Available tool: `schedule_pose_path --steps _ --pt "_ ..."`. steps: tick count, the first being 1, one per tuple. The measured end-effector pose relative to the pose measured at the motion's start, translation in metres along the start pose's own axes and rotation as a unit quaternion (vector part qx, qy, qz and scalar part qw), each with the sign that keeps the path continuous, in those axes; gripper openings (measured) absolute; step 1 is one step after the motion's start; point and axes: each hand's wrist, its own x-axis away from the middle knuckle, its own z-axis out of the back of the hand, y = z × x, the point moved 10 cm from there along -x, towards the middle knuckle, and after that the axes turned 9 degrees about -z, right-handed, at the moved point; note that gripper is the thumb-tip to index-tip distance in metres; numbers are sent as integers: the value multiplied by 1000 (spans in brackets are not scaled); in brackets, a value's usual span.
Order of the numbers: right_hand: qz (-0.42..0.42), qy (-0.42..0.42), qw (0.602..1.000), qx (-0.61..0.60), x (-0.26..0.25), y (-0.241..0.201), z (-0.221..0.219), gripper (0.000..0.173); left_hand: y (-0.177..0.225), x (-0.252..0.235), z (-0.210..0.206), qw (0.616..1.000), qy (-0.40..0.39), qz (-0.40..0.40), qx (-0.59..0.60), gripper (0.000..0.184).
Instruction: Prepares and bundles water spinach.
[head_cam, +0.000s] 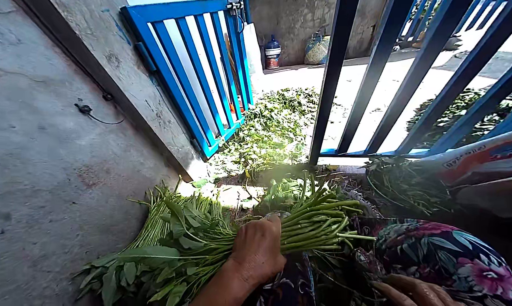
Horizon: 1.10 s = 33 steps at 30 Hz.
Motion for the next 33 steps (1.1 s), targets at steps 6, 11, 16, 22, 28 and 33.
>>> schedule_pose_path --steps 6,11,16,22,28,33 --pt "170 270 946 54 -67 -72 31 25 1 -2 0 1000 -11 -5 -9 53" --pt "195 347 913 93 -82 -84 6 19 -7 -1 0 1000 -8 3 -3 55" --pt "203 337 917 59 -75 -80 -4 17 -10 0 -2 1000 -15 -3 -13 57" --pt "181 281 942 -21 -95 -70 1 27 -9 -4 -2 999 -32 -15 0 56" --pt "193 254 947 32 -105 -78 1 23 -12 -8 -4 999 -35 -21 8 56" --pt "176 175 960 131 -118 -85 -6 9 -7 -10 -4 999 -41 -21 -4 53"
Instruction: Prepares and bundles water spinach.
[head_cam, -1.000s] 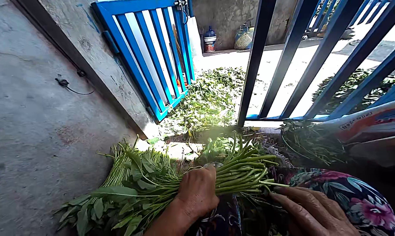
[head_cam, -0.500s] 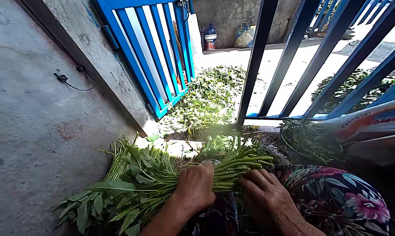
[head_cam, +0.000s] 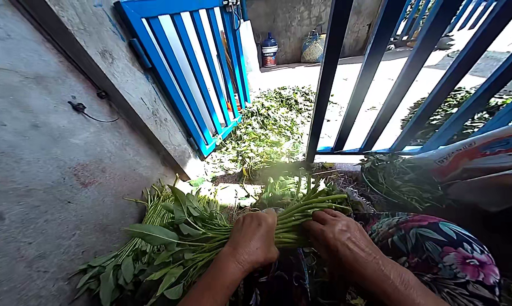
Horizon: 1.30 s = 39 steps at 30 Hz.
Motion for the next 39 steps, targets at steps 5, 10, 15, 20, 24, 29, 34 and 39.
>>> schedule_pose_path --steps 5,10,15,20,24,29,34,39 --pt "-21 -58 998 5 -3 0 -11 11 -3 -1 -2 1000 -2 16 16 53" --pt "-10 -123 983 -135 -11 18 -17 17 0 3 -2 1000 2 4 -9 56" --pt "19 -103 980 -168 -14 17 -17 17 -7 5 -2 1000 10 16 10 61" --pt "78 35 992 -96 -7 1 8 17 -9 7 -3 999 21 25 21 62" --pt "81 56 991 -93 -3 -4 18 19 -4 10 -2 999 40 16 5 59" --pt "60 45 997 -4 6 8 28 17 -5 11 -3 999 52 7 -5 56" --pt "66 154 985 39 15 -16 89 23 -6 10 -2 999 33 12 -2 56" --pt "147 -4 989 21 -12 -35 7 100 2 9 -2 999 39 12 -12 56"
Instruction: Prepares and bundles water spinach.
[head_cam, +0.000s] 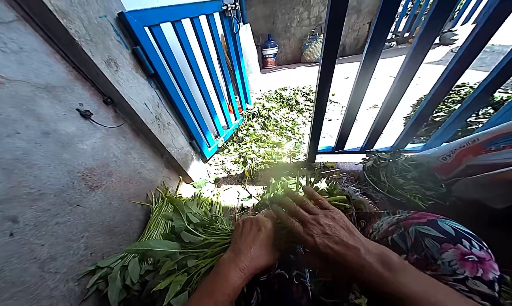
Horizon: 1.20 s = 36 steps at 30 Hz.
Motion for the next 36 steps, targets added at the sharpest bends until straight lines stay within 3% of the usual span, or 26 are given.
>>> schedule_pose_path --steps 2,6,10,13,15,18,19,21,23,24,27,30,32,34,36 --pt "-15 -49 998 -26 -5 17 -30 115 0 1 1 1000 4 -2 -19 58" --pt "-68 -145 980 -122 -8 38 -64 123 0 6 -2 996 67 3 -60 60" --pt "-84 -12 994 -67 4 28 -51 120 3 11 2 989 123 4 -88 57" --pt "-81 104 991 12 19 17 -42 110 1 11 -1 996 72 11 -59 54" --pt "-85 102 990 35 17 19 -46 106 -1 8 -2 998 38 20 -46 55" --pt "-91 8 996 -6 0 29 -52 109 -7 4 -2 999 9 41 -22 56" --pt "-84 23 996 -8 -2 27 -43 109 -10 3 -1 999 3 47 -7 58" --pt "-38 140 989 -10 10 8 -9 96 -22 2 0 997 -1 59 45 63" --pt "-7 277 960 -45 43 -18 19 53 -38 1 -2 992 7 68 102 67" --pt "-21 298 950 -86 59 -26 18 39 -45 2 -4 990 11 70 125 68" --pt "-188 188 944 -194 83 -19 -41 38 -55 1 -7 984 21 69 160 65" --pt "-325 93 901 -273 84 -1 -91 51 -53 1 -7 985 12 68 157 65" --pt "-357 72 873 -324 79 3 -109 44 -52 1 -7 986 14 69 151 64" --pt "-348 108 868 -337 73 6 -109 28 -51 -1 -5 987 15 65 145 64" --pt "-350 80 846 -394 71 8 -111 25 -52 0 -5 987 15 66 143 64"
